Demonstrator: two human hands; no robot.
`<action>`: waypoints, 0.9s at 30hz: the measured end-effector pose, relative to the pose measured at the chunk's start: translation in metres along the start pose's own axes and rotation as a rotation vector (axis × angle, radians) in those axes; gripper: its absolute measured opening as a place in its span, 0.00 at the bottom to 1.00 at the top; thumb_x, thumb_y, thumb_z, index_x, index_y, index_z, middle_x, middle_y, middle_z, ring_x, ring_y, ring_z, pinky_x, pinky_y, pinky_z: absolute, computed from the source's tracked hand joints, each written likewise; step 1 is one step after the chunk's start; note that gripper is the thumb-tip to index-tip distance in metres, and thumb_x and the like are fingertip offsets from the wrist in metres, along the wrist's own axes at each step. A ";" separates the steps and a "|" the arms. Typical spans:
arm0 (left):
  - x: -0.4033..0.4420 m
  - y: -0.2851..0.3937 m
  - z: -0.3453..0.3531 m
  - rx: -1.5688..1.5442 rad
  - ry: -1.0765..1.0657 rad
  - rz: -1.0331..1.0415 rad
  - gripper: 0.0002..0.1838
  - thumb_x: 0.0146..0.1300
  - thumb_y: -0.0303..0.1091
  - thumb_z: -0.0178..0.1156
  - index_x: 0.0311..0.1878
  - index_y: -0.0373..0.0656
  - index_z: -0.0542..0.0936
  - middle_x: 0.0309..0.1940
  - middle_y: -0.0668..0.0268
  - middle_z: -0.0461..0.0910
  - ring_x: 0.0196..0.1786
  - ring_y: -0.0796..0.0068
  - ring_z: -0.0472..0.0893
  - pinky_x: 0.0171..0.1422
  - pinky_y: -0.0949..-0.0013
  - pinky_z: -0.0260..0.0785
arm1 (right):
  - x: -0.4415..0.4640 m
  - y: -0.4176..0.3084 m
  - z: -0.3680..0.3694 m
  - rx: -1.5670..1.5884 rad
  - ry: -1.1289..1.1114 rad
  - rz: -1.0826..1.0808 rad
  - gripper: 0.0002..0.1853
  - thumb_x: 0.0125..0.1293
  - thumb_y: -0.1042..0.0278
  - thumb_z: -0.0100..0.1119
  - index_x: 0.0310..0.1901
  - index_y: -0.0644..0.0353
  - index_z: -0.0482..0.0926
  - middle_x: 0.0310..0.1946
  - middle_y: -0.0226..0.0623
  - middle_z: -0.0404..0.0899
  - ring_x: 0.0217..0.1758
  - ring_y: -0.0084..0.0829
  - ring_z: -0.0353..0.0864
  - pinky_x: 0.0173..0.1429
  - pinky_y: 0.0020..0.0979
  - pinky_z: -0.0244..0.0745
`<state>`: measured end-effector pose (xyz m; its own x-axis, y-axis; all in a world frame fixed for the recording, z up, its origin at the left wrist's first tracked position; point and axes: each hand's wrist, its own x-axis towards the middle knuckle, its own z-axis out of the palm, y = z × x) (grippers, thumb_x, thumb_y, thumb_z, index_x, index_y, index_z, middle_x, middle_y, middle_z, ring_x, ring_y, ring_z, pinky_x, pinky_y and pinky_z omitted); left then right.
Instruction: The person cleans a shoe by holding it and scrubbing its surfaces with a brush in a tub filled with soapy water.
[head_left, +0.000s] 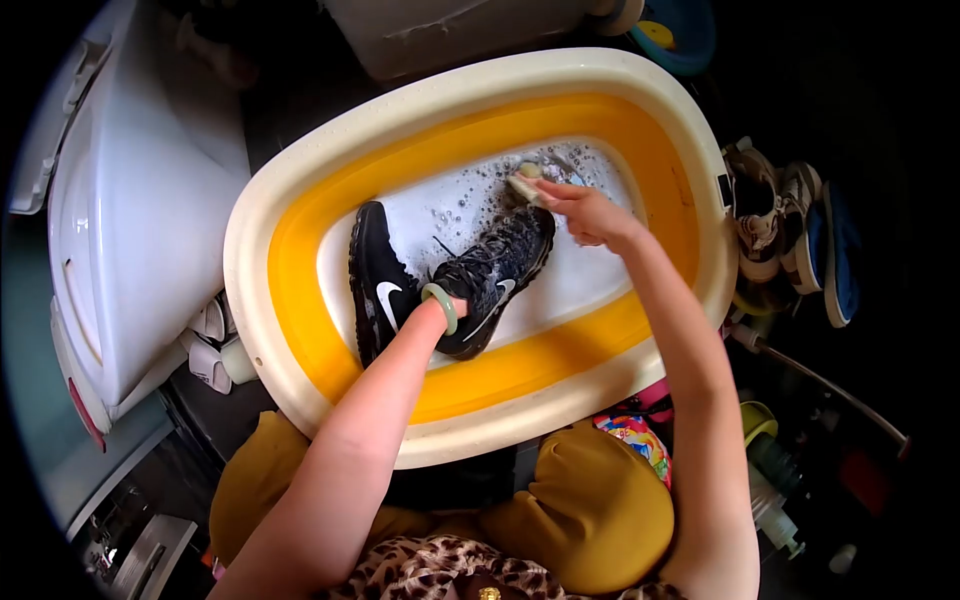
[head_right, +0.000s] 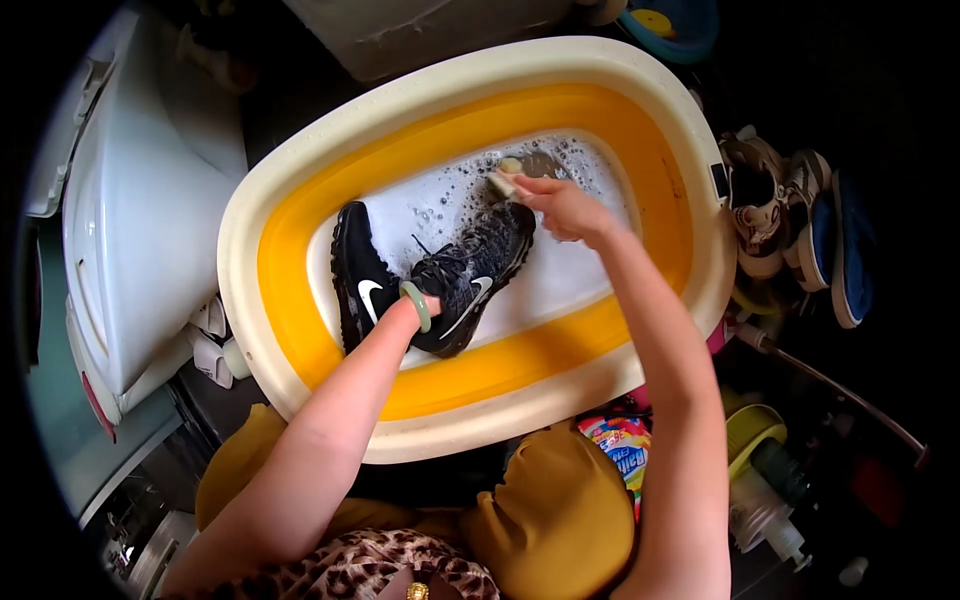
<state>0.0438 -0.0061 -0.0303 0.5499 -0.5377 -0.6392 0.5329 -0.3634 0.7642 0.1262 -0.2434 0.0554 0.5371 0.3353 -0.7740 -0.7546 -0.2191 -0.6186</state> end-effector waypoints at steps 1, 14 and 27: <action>-0.002 -0.002 0.000 0.003 0.003 0.001 0.19 0.73 0.41 0.42 0.62 0.44 0.69 0.52 0.63 0.73 0.55 0.71 0.72 0.60 0.71 0.64 | -0.010 0.006 -0.010 -0.002 0.050 -0.022 0.22 0.72 0.62 0.48 0.67 0.42 0.67 0.17 0.17 0.58 0.14 0.14 0.50 0.17 0.21 0.48; -0.001 0.000 -0.010 -0.088 0.023 0.003 0.19 0.73 0.40 0.43 0.62 0.45 0.70 0.51 0.63 0.74 0.54 0.71 0.72 0.59 0.72 0.65 | 0.024 0.071 -0.009 -0.622 0.722 -0.377 0.22 0.69 0.65 0.49 0.64 0.41 0.70 0.30 0.31 0.77 0.25 0.23 0.69 0.33 0.25 0.69; 0.004 0.007 -0.023 -0.231 0.074 0.051 0.18 0.73 0.40 0.43 0.61 0.45 0.70 0.50 0.64 0.75 0.54 0.72 0.73 0.59 0.73 0.65 | -0.079 0.081 0.081 -1.040 0.149 -0.567 0.25 0.63 0.68 0.56 0.61 0.28 0.72 0.29 0.45 0.81 0.29 0.44 0.81 0.37 0.39 0.77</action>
<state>0.0641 0.0069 -0.0292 0.6206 -0.4906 -0.6117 0.6319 -0.1489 0.7606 -0.0079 -0.2131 0.0769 0.7856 0.5290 -0.3210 0.2345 -0.7346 -0.6366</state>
